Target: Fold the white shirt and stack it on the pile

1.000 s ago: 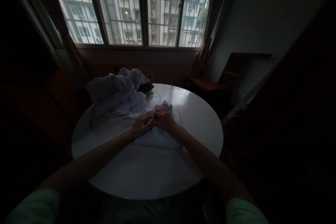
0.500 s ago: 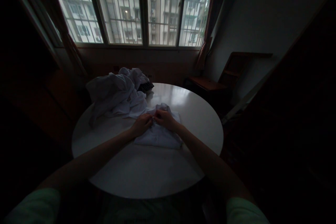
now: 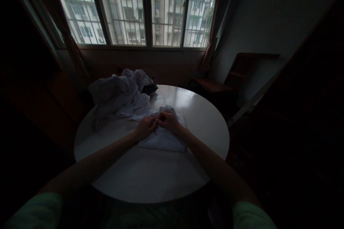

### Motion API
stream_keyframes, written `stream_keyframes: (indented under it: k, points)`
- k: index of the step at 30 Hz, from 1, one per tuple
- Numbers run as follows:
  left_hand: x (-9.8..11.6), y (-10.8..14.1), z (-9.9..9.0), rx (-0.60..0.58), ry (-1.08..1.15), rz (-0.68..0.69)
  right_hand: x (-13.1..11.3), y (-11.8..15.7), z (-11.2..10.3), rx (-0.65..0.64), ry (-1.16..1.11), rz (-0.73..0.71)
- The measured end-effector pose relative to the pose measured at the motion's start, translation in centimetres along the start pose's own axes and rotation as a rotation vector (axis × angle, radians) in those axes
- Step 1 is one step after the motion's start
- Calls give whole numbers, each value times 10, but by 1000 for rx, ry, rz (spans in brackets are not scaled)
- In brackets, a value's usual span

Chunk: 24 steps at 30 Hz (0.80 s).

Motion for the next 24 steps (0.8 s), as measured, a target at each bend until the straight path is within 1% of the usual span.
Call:
stream_keyframes:
  k: [3,6,8,11,15,18,24]
  points:
    - [1,0,-2,28,-15,-18,-15,0,-4,25,123,-135]
    - [2,1,-4,46,-40,-27,-25,1,-5,-8,254,-181]
    - [3,0,-5,53,-48,-32,-27,2,-5,-6,327,-166]
    - [2,0,-6,74,-62,-59,-29,3,-5,44,414,-159]
    - [0,-1,-8,122,-71,-84,-28,4,-4,106,466,-116]
    - [-2,-1,-6,117,-32,-80,-27,4,-3,92,464,-60]
    - [-4,0,-6,111,25,-60,-26,5,-3,54,401,-26]
Point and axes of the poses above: each hand's wrist, its own y-axis away from the middle knuckle, its own z-axis out of the palm, x = y × z, the point moved 6 cm from there along -y, towards the middle knuckle, and after that the axes turned 9 degrees about x, right-handed, at the moved point
